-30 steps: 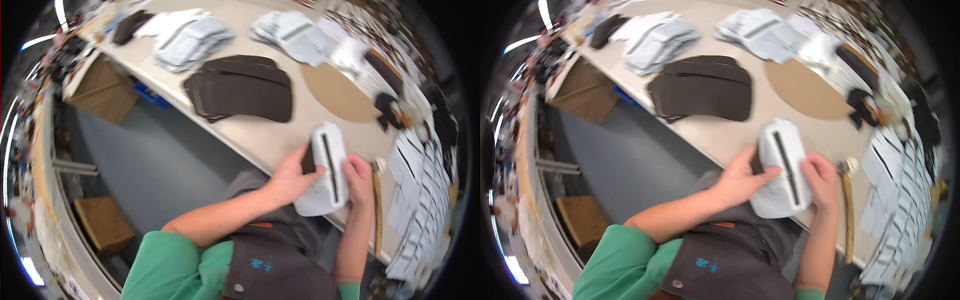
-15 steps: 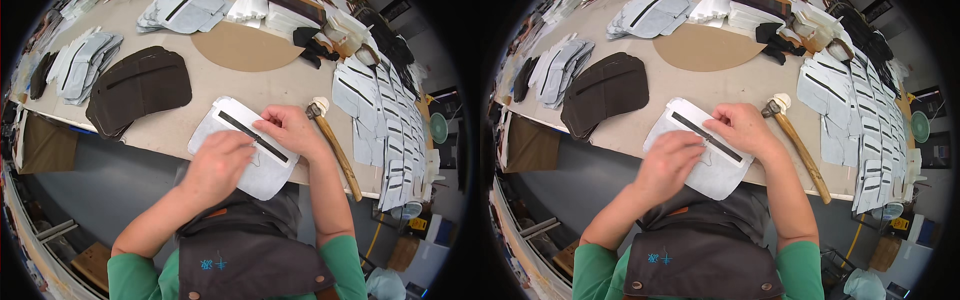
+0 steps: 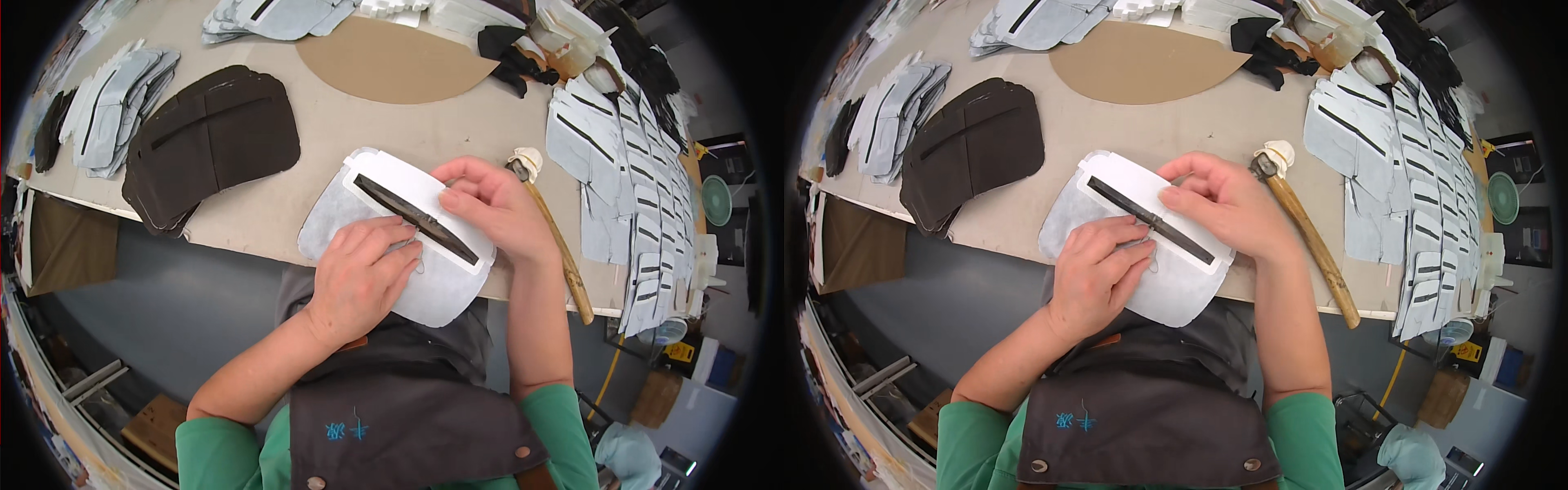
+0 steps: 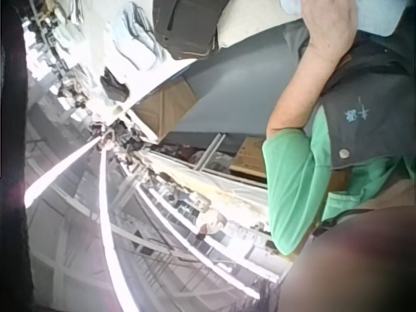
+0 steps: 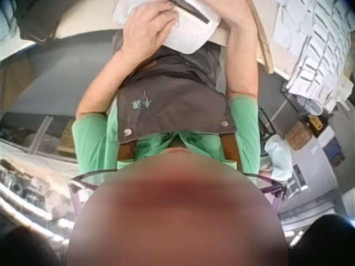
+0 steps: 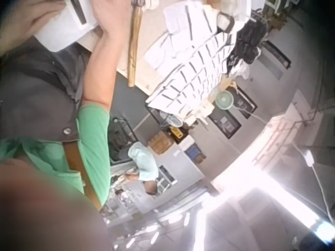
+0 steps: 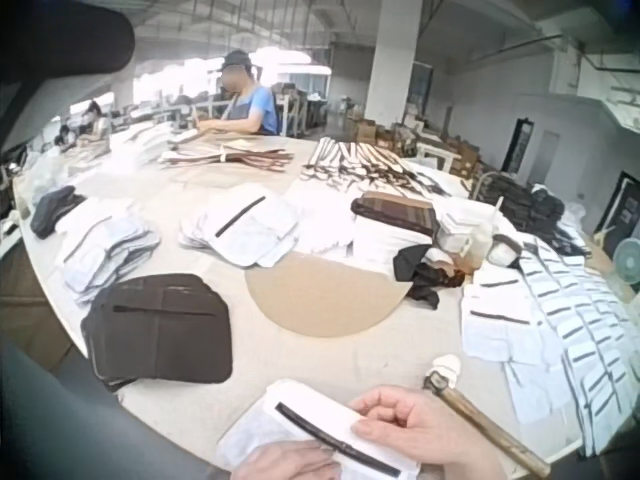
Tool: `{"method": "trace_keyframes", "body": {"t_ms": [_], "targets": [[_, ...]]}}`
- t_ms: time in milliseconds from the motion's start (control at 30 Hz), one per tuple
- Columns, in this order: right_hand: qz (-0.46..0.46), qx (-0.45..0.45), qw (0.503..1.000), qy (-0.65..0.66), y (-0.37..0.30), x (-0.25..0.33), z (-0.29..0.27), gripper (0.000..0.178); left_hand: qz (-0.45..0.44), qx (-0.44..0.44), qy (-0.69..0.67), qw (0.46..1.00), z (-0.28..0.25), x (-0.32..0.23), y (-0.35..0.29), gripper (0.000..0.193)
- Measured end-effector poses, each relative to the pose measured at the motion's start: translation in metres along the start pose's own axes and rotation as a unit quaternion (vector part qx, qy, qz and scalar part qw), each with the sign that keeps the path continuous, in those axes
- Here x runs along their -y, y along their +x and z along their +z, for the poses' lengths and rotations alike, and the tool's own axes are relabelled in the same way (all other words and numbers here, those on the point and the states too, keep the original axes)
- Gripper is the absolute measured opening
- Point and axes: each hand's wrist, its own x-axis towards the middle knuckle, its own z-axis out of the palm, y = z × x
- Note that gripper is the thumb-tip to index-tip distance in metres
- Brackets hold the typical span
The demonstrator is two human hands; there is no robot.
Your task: The recorder is assembling leather wallet components by gluing zippers and lining pieces together, and then using a hammer to secure the bond.
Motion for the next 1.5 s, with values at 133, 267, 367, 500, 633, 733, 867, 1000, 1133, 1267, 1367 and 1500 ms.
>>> {"method": "trace_keyframes", "body": {"t_ms": [133,267,367,500,633,733,867,1000,1133,1267,1367,1500], "targets": [[-0.040,-0.032,0.994,-0.099,-0.025,-0.007,-0.008,0.038,-0.013,-0.016,-0.054,0.998,-0.003,0.003,-0.003,0.021],[-0.075,-0.101,0.981,-0.150,-0.035,-0.016,0.001,0.041,-0.015,-0.002,-0.063,0.998,-0.006,0.001,0.000,0.019],[-0.103,-0.175,0.943,-0.262,-0.031,-0.017,0.007,0.039,-0.022,0.007,-0.058,0.998,-0.009,-0.001,-0.004,0.018],[-0.138,-0.205,0.913,-0.324,-0.028,-0.011,0.012,0.035,-0.018,0.009,-0.042,0.999,-0.011,-0.002,-0.006,0.017],[-0.139,-0.188,0.904,-0.358,-0.024,-0.008,0.014,0.033,-0.008,0.010,-0.051,0.999,-0.012,0.000,-0.008,0.020],[-0.111,-0.185,0.912,-0.347,-0.023,-0.005,0.012,0.030,-0.009,0.026,-0.050,0.998,-0.018,-0.006,-0.008,0.020],[-0.107,-0.164,0.934,-0.298,-0.020,-0.006,0.004,0.024,0.002,0.069,-0.064,0.996,-0.018,-0.014,-0.011,0.020],[-0.163,-0.177,0.923,-0.301,-0.018,-0.004,-0.005,0.022,0.000,0.103,-0.137,0.985,-0.022,-0.014,-0.002,0.019],[-0.152,-0.146,0.906,-0.367,-0.033,0.016,0.018,0.024,0.038,0.082,-0.046,0.995,-0.041,0.018,0.015,0.019],[-0.143,-0.075,0.885,-0.437,-0.037,0.005,0.034,0.032,0.000,0.063,0.009,0.998,-0.038,0.025,0.020,0.032],[-0.162,-0.088,0.866,-0.466,-0.038,0.002,0.036,0.031,-0.024,0.087,0.022,0.996,-0.034,0.023,0.024,0.043],[-0.114,-0.067,0.892,-0.433,-0.027,0.007,0.032,0.033,-0.045,0.122,0.026,0.991,-0.036,0.022,0.028,0.049]]}}
